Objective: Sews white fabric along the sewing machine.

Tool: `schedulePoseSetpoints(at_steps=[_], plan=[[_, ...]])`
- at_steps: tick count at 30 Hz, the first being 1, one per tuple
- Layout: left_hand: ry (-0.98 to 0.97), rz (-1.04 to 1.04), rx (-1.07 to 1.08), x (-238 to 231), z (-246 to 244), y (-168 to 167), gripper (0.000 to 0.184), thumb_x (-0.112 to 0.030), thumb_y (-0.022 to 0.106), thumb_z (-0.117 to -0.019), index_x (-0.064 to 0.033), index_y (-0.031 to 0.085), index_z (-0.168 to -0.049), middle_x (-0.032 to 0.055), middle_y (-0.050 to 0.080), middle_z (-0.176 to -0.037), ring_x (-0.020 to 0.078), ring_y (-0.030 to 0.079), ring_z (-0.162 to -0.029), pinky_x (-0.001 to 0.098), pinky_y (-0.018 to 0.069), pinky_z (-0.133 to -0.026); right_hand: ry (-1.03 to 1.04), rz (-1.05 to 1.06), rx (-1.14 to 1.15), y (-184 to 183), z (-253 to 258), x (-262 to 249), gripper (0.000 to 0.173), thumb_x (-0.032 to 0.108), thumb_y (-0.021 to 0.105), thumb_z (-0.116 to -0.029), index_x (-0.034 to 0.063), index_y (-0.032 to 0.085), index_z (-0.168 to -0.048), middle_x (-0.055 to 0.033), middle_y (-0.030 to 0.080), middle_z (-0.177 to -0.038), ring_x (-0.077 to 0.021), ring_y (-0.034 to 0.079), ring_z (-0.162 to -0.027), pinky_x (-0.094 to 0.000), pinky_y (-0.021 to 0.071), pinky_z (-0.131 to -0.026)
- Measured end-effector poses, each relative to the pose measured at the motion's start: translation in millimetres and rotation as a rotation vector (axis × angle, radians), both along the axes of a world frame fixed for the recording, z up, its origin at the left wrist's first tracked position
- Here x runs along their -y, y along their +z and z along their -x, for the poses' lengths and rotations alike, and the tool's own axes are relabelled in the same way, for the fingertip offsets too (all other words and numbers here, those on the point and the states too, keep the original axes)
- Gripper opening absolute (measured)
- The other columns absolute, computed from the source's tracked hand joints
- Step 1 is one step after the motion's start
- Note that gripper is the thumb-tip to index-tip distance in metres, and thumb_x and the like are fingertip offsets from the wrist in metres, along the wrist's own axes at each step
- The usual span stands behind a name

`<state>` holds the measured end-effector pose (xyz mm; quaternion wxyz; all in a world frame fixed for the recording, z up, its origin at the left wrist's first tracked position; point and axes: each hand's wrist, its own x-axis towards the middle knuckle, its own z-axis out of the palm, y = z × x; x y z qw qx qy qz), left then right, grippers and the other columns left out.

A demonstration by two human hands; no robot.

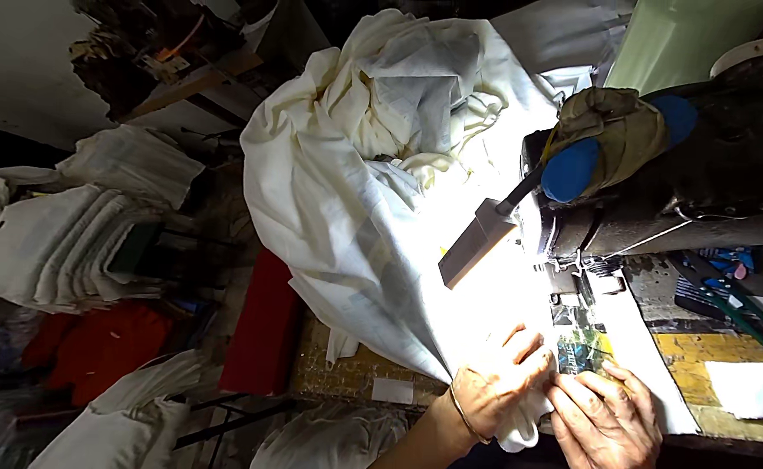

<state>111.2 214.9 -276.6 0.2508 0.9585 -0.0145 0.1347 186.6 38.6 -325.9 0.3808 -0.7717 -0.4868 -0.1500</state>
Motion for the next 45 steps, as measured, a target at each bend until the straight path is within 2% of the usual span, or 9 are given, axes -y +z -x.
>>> schedulePoseSetpoints(at_steps=[6,12,20,28,33,37,39,42,45], plan=[[-0.073,-0.043,0.036,-8,7,-6,0.029,-0.002,0.059,-0.0954,-0.0074,0.073,-0.120,0.0120,0.072,-0.123,0.0227,0.070,-0.112,0.0306,0.0554,-0.096,0.091,0.083,-0.076,13,-3,2,0.022,0.023,0.051,-0.0995,0.0167,0.072,-0.094,-0.0021,0.073,-0.102,-0.0212,0.061,-0.109,-0.0461,0.0284,-0.111],[-0.106,-0.130,0.067,-8,3,-7,0.028,-0.001,0.057,-0.0970,-0.0088,0.072,-0.119,0.0074,0.072,-0.125,0.0214,0.069,-0.114,0.0306,0.0540,-0.097,0.081,0.331,-0.086,49,4,-2,0.018,0.012,0.058,-0.0917,0.0117,0.076,-0.091,-0.0065,0.076,-0.101,-0.0283,0.068,-0.104,-0.0592,0.0346,-0.103],[-0.143,-0.017,0.043,-15,-3,-5,0.028,-0.001,0.053,-0.0993,-0.0063,0.072,-0.119,0.0104,0.070,-0.127,0.0244,0.067,-0.117,0.0334,0.0527,-0.099,0.106,0.480,-0.126,66,2,-3,0.021,0.002,0.063,-0.0856,0.0086,0.077,-0.099,-0.0105,0.076,-0.109,-0.0368,0.069,-0.106,-0.0686,0.0366,-0.099],[-0.097,-0.006,0.009,-33,-27,-9,0.029,0.000,0.055,-0.0965,-0.0056,0.073,-0.119,0.0105,0.070,-0.128,0.0245,0.066,-0.119,0.0355,0.0514,-0.100,0.059,0.424,-0.055,54,-19,-21,0.021,0.011,0.059,-0.0902,0.0121,0.079,-0.097,-0.0084,0.076,-0.113,-0.0334,0.068,-0.106,-0.0624,0.0383,-0.097],[-0.118,-0.020,0.006,-54,-46,-19,0.033,0.000,0.064,-0.0892,-0.0041,0.073,-0.120,0.0131,0.066,-0.133,0.0265,0.059,-0.128,0.0396,0.0443,-0.110,0.011,0.329,-0.035,41,-36,-39,0.032,0.013,0.050,-0.0901,0.0125,0.081,-0.099,-0.0063,0.076,-0.110,-0.0314,0.066,-0.100,-0.0588,0.0374,-0.095],[-0.148,0.118,0.011,-64,-57,-10,0.034,0.006,0.062,-0.0882,0.0061,0.070,-0.121,0.0246,0.066,-0.127,0.0346,0.062,-0.122,0.0398,0.0463,-0.108,-0.014,0.293,-0.014,34,-43,-50,0.034,0.014,0.047,-0.0899,0.0093,0.081,-0.097,-0.0086,0.076,-0.109,-0.0318,0.067,-0.100,-0.0582,0.0387,-0.096],[-0.155,0.132,-0.059,-68,-57,-9,0.037,0.005,0.061,-0.0907,0.0054,0.067,-0.128,0.0245,0.063,-0.132,0.0327,0.061,-0.124,0.0370,0.0465,-0.108,-0.010,0.289,-0.028,32,-43,-51,0.035,0.014,0.047,-0.0898,0.0090,0.080,-0.099,-0.0090,0.076,-0.111,-0.0324,0.067,-0.102,-0.0591,0.0374,-0.098],[-0.188,0.187,0.012,-70,-61,-5,0.031,0.009,0.060,-0.0874,0.0106,0.069,-0.117,0.0273,0.066,-0.118,0.0339,0.065,-0.112,0.0365,0.0500,-0.100,-0.012,0.280,-0.018,32,-44,-51,0.034,0.014,0.048,-0.0899,0.0084,0.080,-0.098,-0.0089,0.076,-0.109,-0.0330,0.067,-0.101,-0.0588,0.0384,-0.097],[-0.200,0.244,-0.004,-76,-59,-13,0.032,0.009,0.058,-0.0877,0.0109,0.069,-0.118,0.0256,0.067,-0.119,0.0311,0.066,-0.110,0.0353,0.0506,-0.098,-0.021,0.284,-0.017,29,-45,-52,0.036,0.016,0.047,-0.0896,0.0090,0.080,-0.102,-0.0094,0.075,-0.112,-0.0340,0.067,-0.105,-0.0596,0.0385,-0.098]])
